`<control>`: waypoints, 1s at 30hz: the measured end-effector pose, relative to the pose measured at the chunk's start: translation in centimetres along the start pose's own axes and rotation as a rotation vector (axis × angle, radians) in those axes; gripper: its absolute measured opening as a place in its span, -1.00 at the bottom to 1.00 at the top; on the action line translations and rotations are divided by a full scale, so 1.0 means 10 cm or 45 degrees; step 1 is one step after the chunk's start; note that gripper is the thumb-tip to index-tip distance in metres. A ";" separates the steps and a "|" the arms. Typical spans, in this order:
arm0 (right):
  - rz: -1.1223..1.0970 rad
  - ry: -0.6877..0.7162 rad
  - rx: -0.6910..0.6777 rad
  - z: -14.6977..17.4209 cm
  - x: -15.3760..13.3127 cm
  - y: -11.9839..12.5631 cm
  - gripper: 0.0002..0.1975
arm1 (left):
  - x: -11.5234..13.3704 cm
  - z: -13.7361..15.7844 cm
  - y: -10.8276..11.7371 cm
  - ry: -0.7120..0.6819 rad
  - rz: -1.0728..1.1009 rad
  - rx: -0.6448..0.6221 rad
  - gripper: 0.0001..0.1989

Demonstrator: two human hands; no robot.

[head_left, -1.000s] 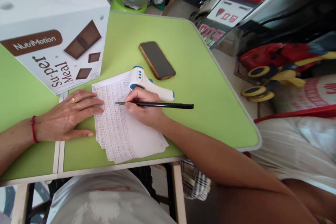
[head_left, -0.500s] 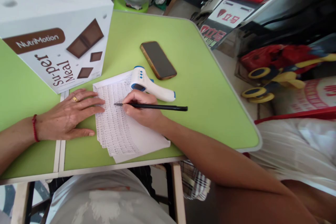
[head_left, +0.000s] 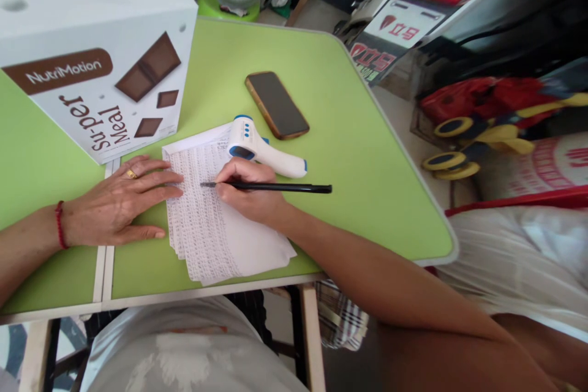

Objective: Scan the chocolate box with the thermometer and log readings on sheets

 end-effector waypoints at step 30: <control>-0.008 0.007 0.018 0.00 0.01 0.03 -0.91 | 0.02 0.01 0.00 -0.022 -0.067 0.015 -0.47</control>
Point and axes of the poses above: each hand's wrist, its own z-axis away from the middle knuckle, its own y-axis out of the back of the hand, x = y × z, the point moved 10 cm from there along -z, towards the middle knuckle, and after that the axes turned 8 degrees about -x, right-handed, at the moved point
